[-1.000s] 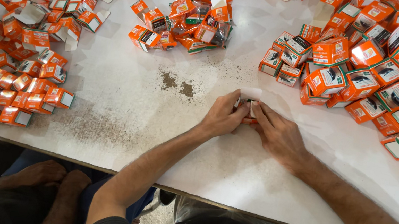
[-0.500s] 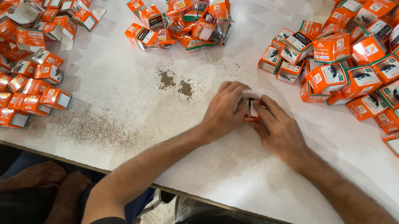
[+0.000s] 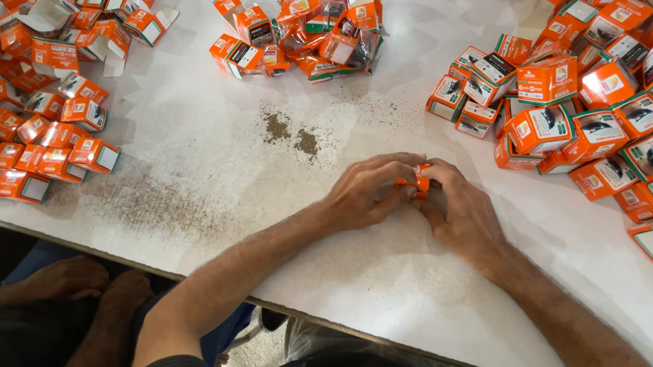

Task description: The person folds small orange cardboard boxes on a table, pressing the flaps closed one at a time and occasionally sweeping finished boxes aside with their hands. Other workers at the same table handle boxes alongside them.

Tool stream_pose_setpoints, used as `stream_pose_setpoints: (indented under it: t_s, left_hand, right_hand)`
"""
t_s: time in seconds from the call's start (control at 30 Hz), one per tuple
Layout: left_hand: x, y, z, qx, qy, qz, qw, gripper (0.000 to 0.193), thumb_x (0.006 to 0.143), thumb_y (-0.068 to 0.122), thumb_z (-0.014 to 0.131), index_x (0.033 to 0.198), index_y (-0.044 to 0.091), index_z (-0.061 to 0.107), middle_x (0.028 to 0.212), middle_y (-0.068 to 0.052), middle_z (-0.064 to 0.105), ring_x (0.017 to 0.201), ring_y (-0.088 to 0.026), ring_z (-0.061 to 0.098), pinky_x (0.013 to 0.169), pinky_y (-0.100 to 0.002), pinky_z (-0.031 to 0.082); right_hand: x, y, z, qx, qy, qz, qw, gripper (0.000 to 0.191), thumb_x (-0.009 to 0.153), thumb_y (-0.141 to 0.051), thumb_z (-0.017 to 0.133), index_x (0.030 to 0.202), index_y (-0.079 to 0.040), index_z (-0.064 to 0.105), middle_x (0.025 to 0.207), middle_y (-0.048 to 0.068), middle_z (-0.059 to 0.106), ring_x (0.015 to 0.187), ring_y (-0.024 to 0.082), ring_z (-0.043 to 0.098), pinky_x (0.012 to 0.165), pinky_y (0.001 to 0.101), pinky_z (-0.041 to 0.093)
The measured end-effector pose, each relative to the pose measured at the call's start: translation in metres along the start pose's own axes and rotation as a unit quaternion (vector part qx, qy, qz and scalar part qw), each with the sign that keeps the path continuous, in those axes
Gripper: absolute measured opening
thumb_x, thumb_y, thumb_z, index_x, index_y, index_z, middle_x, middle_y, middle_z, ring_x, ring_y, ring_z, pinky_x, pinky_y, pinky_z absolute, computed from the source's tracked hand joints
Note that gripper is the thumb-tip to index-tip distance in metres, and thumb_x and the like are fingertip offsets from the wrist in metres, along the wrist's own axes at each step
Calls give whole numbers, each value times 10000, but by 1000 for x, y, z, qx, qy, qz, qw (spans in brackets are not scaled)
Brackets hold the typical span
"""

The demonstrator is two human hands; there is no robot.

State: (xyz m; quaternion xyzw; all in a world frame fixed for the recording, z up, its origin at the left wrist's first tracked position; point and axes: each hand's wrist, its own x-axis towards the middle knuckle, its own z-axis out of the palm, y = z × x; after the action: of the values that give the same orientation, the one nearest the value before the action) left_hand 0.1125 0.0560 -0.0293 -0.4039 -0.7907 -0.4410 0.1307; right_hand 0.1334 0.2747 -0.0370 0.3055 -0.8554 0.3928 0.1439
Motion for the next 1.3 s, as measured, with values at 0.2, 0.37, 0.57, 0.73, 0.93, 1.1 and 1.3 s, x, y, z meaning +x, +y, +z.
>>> stream_pose_setpoints:
  t_s: [0.2,0.37,0.57,0.73,0.93,1.1,1.3]
  left_hand:
    - [-6,-2,0,58,-10,54,997,253,949,88,751,1189,79,670,1525,-141,543,1439,-369,518,1104,-450,551]
    - [-6,8,-1,82,-28,56,995,268,932,70,741,1180,68,639,1549,-149,503,1425,-392,510,1061,-458,564]
    - [46,7,-24,152,-136,-61,977,338,874,176,775,1139,80,589,1126,-127,668,1018,-359,678,804,-480,559]
    - [133,-25,-21,-26,34,-36,998,347,977,138,732,1251,41,542,1181,-158,656,1056,-262,709,817,-335,675]
    - [256,-91,9,26,93,67,993,457,933,33,733,1353,87,561,1377,-125,652,1306,-324,635,1117,-441,527]
    - [294,-139,10,302,76,-1,950,718,658,-30,692,1359,75,573,1379,-277,544,1162,-483,557,871,-596,483]
    - [299,-160,44,247,91,-28,964,195,889,116,672,1081,102,640,1093,-180,658,1057,-431,626,826,-562,506]
  right_hand:
    - [4,-10,-7,-35,-10,-7,999,416,809,-34,781,1160,-88,563,1372,184,580,1033,411,671,788,473,568]
    - [2,-6,-2,-55,4,-39,998,326,810,-38,791,1051,-81,575,1372,194,579,1008,400,677,782,462,571]
    - [-1,3,2,73,38,102,991,616,839,-56,795,1347,-52,446,1266,154,634,1082,291,736,871,382,609]
    - [2,8,5,123,111,127,978,767,892,-147,817,1447,-43,300,1430,221,507,1079,267,725,853,372,645]
    - [5,3,3,58,35,239,969,739,818,-232,830,1411,-67,421,1135,125,668,971,230,725,844,382,588]
    - [12,4,-3,44,-2,171,984,672,856,-228,790,1392,-29,436,1156,159,590,920,260,677,815,381,584]
    - [11,5,-5,53,10,129,990,643,873,-183,777,1392,-20,433,1184,162,584,949,279,658,806,374,593]
